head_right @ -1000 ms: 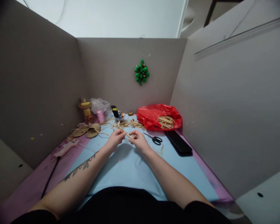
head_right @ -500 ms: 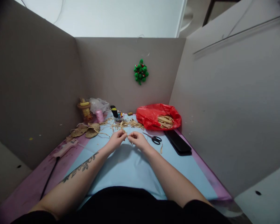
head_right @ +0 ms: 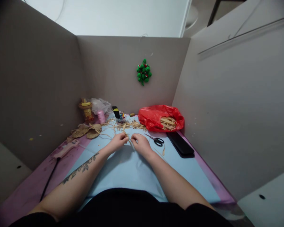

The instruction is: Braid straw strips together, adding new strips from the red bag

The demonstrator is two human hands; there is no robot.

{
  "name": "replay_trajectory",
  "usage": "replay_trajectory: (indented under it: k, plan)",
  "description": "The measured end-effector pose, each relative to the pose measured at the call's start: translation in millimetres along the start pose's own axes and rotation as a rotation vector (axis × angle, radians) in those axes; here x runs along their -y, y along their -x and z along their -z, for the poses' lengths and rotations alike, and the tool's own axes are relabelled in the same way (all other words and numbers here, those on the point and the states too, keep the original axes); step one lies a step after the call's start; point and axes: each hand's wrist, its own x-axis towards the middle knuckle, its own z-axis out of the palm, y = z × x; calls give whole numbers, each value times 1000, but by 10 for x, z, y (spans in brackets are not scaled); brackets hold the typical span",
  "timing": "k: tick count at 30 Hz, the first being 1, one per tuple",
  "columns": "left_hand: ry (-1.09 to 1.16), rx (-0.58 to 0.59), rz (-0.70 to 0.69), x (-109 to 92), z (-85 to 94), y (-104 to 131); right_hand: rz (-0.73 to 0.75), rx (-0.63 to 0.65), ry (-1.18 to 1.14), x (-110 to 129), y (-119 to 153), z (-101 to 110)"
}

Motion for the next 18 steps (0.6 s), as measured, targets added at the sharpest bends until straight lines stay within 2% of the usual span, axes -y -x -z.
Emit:
replay_trajectory:
  k: [3,6,10,14,16,18]
  plan:
    - [18,28,3,-5,15,0,-31,-7,12,1,2,16]
    - [-5,-31,1,5,8,-7,-143,-32,-60,7,5,3]
    - [-38,-135,10,20,-10,-22,-289,-98,-312,14,-2,-27]
    - [28,-199,30,20,-28,-26,-446,-85,-614,63,-3,-35]
    - [93,-222,56,17,-42,-21,-449,-73,-659,113,15,-48]
    - [203,-208,96,11,-55,-11,-406,-73,-601,169,49,-77]
